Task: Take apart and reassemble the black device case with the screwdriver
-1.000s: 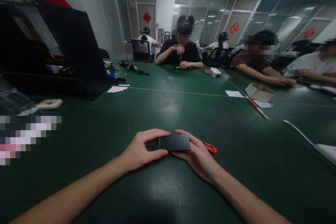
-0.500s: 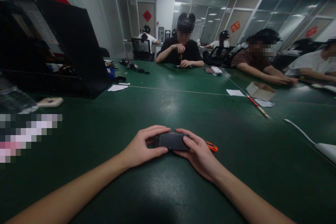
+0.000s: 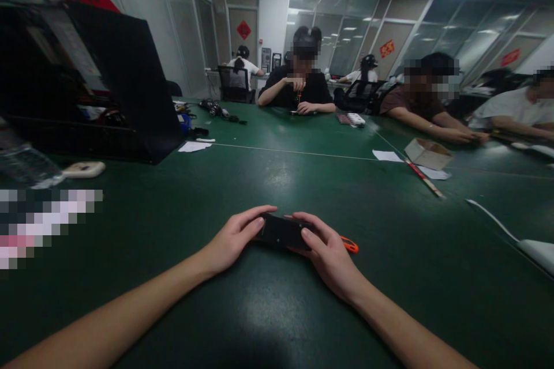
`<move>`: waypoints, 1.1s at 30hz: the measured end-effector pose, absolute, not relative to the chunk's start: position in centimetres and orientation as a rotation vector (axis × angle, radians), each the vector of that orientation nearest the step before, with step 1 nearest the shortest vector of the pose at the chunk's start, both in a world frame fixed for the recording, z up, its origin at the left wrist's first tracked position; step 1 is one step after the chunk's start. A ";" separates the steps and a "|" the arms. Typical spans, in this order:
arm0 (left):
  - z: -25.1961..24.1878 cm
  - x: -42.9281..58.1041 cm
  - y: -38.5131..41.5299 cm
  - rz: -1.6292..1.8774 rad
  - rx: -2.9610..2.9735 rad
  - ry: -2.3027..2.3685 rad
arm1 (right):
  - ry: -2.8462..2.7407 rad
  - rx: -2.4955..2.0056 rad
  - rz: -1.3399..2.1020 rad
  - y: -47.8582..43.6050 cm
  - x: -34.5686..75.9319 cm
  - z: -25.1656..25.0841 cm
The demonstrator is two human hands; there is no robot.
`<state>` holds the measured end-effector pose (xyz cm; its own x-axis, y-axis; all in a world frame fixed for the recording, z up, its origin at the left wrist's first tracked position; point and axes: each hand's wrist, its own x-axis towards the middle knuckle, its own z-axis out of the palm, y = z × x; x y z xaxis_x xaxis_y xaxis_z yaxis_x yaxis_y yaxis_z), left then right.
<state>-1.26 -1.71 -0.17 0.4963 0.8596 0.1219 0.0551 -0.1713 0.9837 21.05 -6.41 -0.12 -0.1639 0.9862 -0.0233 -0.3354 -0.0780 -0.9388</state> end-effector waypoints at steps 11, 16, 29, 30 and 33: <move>-0.1 -0.6 -2.1 0.914 1.519 0.722 | -1.185 -1.030 1.422 -6.3 21.1 -0.7; -0.2 -0.3 -2.2 0.968 1.374 0.710 | -1.255 -1.061 1.466 -6.6 20.8 0.0; 0.4 3.5 -3.7 1.133 0.869 0.617 | -1.244 -0.969 1.437 -6.9 19.9 0.1; 0.4 4.1 -3.9 1.115 0.878 0.606 | -1.234 -0.955 1.423 -6.9 19.9 0.1; 0.2 5.4 -3.9 1.151 0.900 0.644 | -1.256 -0.959 1.450 -6.7 20.1 0.0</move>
<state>5.36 -3.90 0.22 0.2998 0.9539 0.0141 -0.4873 0.1405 0.8619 20.07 -6.67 0.02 -0.2343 0.9718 0.0254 -0.1637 -0.0137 -0.9864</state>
